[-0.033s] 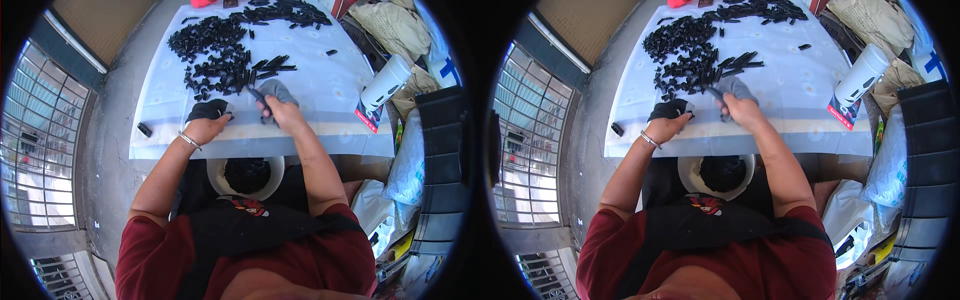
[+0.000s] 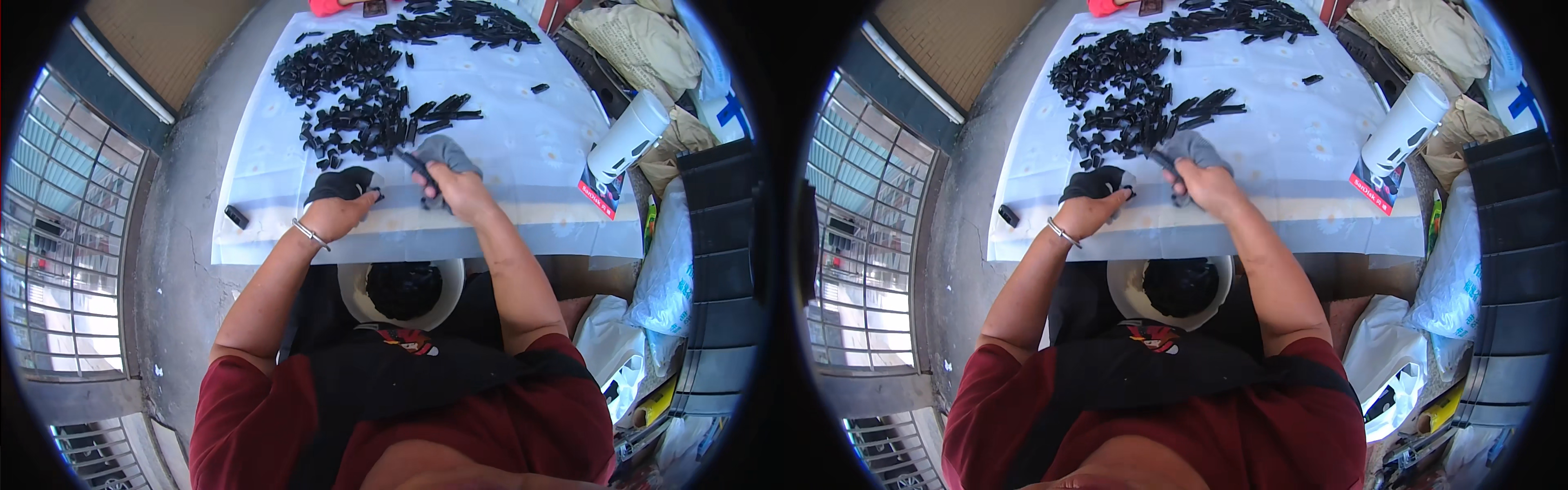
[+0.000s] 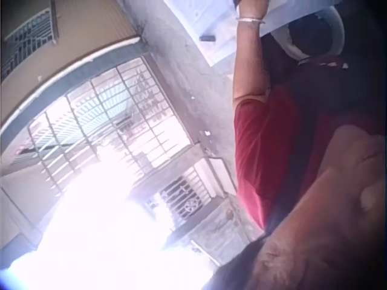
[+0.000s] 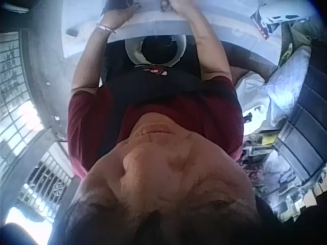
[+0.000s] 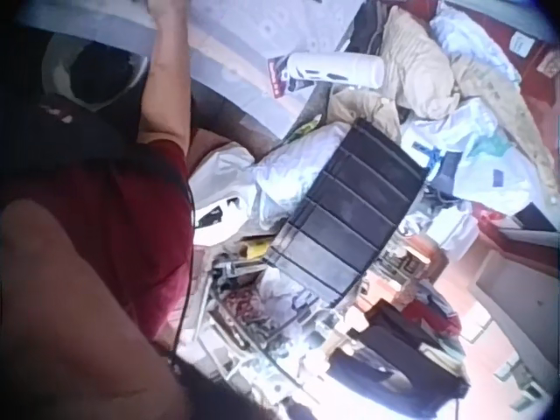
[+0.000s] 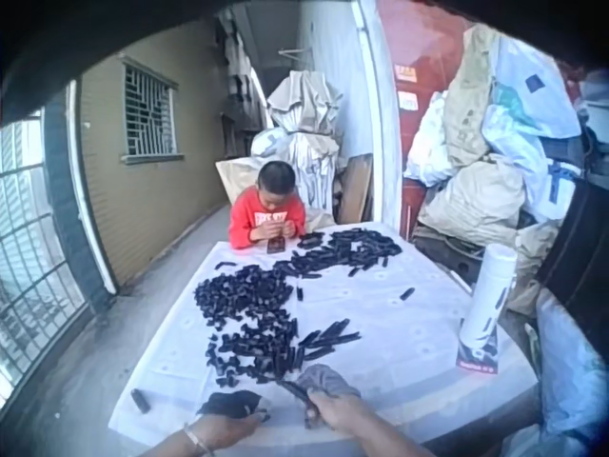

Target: Picking up small black plastic parts from a table, inspecting them, and placing them into a bucket.

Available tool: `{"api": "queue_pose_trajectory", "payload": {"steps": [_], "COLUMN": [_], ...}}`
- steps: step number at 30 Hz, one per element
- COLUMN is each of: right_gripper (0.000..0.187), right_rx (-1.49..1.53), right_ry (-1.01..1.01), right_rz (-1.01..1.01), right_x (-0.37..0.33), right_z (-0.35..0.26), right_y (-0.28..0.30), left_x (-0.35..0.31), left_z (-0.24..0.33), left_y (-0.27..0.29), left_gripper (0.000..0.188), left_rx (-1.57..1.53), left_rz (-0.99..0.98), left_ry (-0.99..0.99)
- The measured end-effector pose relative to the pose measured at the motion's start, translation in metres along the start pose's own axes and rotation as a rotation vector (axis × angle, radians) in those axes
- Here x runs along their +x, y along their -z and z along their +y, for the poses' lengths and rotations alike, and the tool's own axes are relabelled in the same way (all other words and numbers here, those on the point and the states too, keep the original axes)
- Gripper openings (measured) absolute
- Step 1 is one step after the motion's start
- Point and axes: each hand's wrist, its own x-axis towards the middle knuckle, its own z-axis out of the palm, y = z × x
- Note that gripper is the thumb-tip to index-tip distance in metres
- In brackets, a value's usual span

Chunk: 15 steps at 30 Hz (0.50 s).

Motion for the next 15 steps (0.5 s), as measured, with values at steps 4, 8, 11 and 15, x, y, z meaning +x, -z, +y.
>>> {"api": "queue_pose_trajectory", "payload": {"steps": [4, 8, 11, 15], "right_gripper": [0.017, 0.018, 0.017, 0.016], "right_rx": [-0.305, -0.939, -0.935, -0.912], "right_ry": [0.172, 0.660, 0.650, 0.628], "right_rz": [-0.100, -0.088, -0.218, -0.316], "right_x": [-0.004, -0.005, -0.005, -0.012], "right_z": [0.004, -0.002, -0.004, -0.010], "right_y": [-0.019, -0.027, -0.018, -0.020], "left_x": [0.003, 0.010, 0.009, 0.000], "left_z": [0.013, 0.013, 0.026, 0.009], "left_y": [-0.001, 0.001, 0.015, 0.016], "left_gripper": [0.020, 0.021, 0.024, 0.029], "left_rx": [-0.073, 0.046, -0.102, -0.193], "left_rz": [-0.045, 0.026, -0.156, -0.212], "left_ry": [0.020, -0.081, 0.057, 0.033]}}
